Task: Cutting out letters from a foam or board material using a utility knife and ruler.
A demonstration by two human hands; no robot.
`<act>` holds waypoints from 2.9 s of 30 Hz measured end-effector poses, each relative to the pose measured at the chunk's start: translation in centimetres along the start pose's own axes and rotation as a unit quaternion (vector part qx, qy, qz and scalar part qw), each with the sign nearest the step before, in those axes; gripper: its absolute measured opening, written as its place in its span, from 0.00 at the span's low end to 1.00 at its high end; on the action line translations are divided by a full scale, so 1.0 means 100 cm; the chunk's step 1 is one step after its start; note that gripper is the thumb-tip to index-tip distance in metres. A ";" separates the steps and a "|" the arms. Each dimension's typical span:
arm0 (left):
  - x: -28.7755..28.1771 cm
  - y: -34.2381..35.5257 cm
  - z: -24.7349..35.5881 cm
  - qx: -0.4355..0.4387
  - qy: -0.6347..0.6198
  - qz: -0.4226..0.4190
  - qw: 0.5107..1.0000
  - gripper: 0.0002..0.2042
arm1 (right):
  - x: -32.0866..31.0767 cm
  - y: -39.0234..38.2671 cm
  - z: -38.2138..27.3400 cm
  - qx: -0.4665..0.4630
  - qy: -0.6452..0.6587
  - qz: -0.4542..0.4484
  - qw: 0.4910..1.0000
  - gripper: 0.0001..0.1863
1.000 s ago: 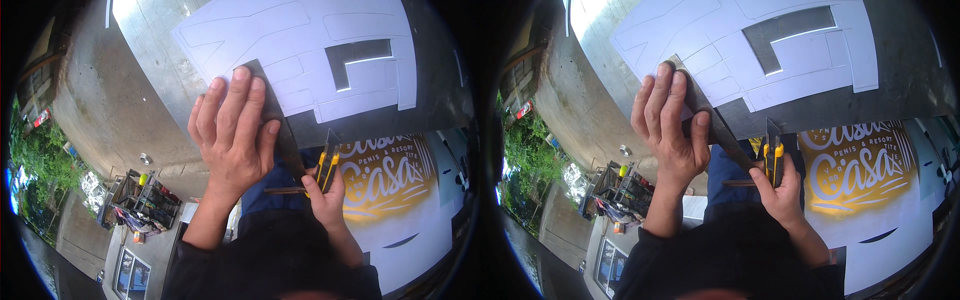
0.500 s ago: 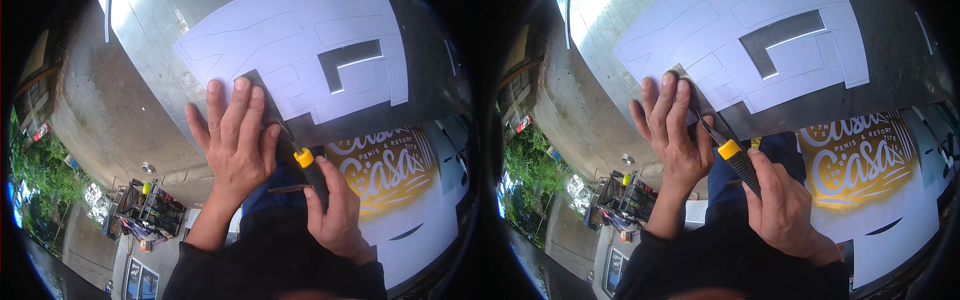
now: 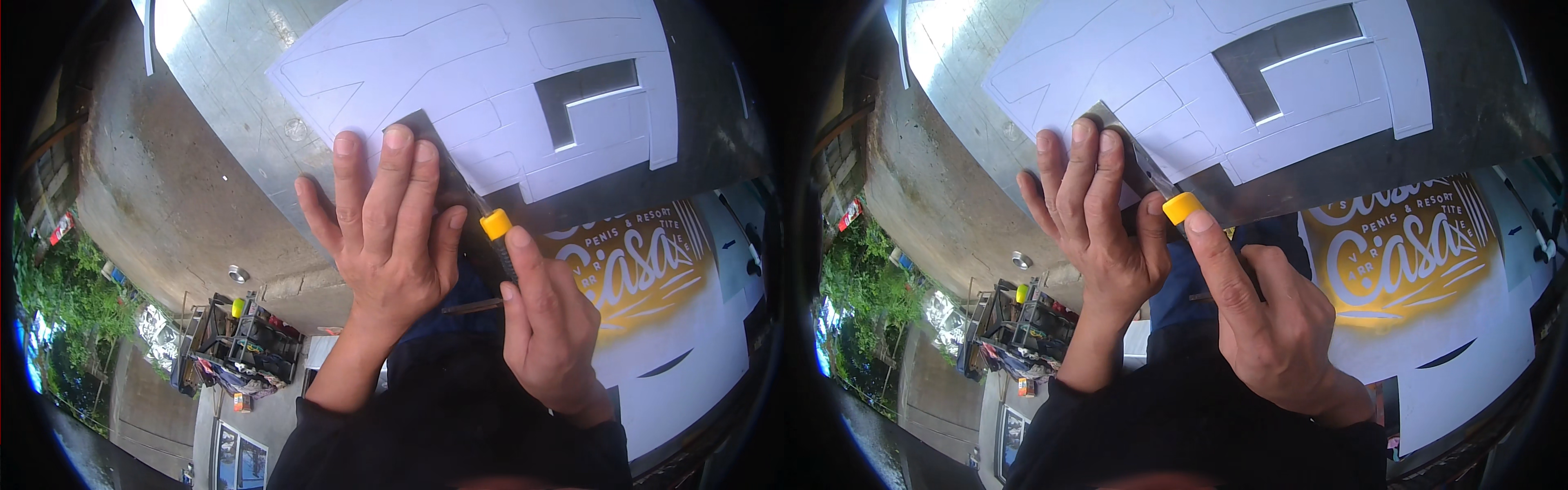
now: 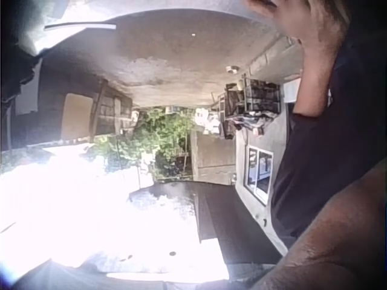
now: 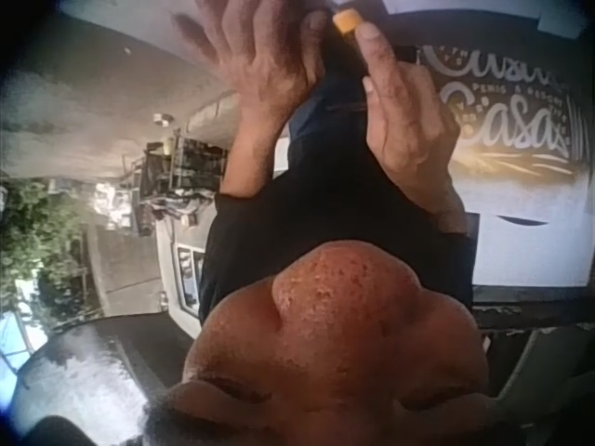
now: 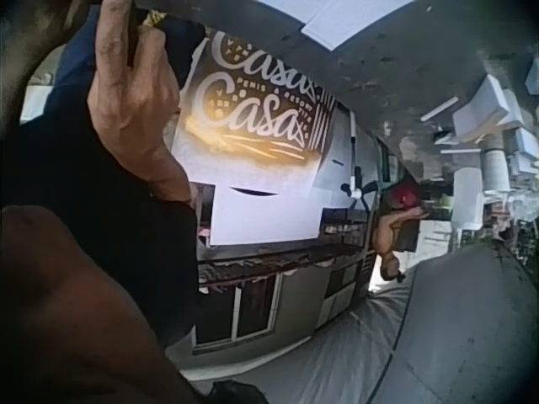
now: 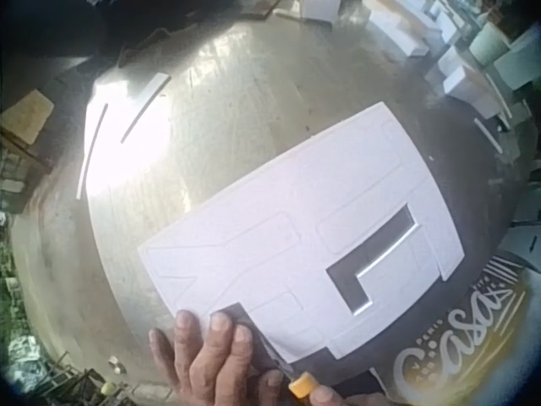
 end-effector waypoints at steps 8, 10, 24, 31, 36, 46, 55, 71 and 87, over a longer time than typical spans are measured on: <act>0.000 0.000 -0.001 -0.004 0.006 -0.003 1.000 0.25 | 0.003 0.000 0.000 0.002 -0.020 0.019 1.000 0.32; 0.000 0.001 0.000 -0.004 0.006 -0.003 1.000 0.25 | 0.003 0.000 0.000 0.000 -0.021 0.022 1.000 0.32; 0.000 0.000 0.000 0.000 0.006 0.003 1.000 0.25 | 0.003 0.001 -0.006 -0.004 -0.054 0.010 0.998 0.34; 0.001 0.000 0.001 0.009 0.019 0.010 1.000 0.25 | -0.004 0.005 -0.021 0.026 -0.102 -0.083 0.991 0.31; -0.001 -0.001 0.000 -0.028 -0.003 0.016 0.999 0.23 | -0.007 0.007 -0.028 0.041 -0.127 -0.092 0.987 0.30; -0.001 -0.001 0.000 -0.032 -0.006 0.009 0.999 0.23 | -0.009 0.011 -0.045 0.079 -0.192 -0.113 0.972 0.31; 0.001 -0.003 -0.001 -0.029 -0.006 0.011 1.000 0.24 | -0.009 0.011 -0.046 0.090 -0.219 -0.115 0.965 0.33; 0.000 -0.001 0.000 -0.031 -0.005 0.007 0.999 0.24 | -0.013 0.010 -0.044 0.094 -0.225 -0.126 0.962 0.31; 0.001 -0.002 -0.001 -0.026 -0.006 0.012 1.000 0.24 | -0.012 0.004 -0.040 0.079 -0.218 -0.118 0.966 0.31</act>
Point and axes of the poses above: each hand's wrist, its own y-axis towards the middle knuckle, its own x-axis out of the palm, z = x × y, the point moved 7 cm from there along y, towards the middle knuckle, and after that the axes turned 11 degrees about x, right-handed, at the moved point
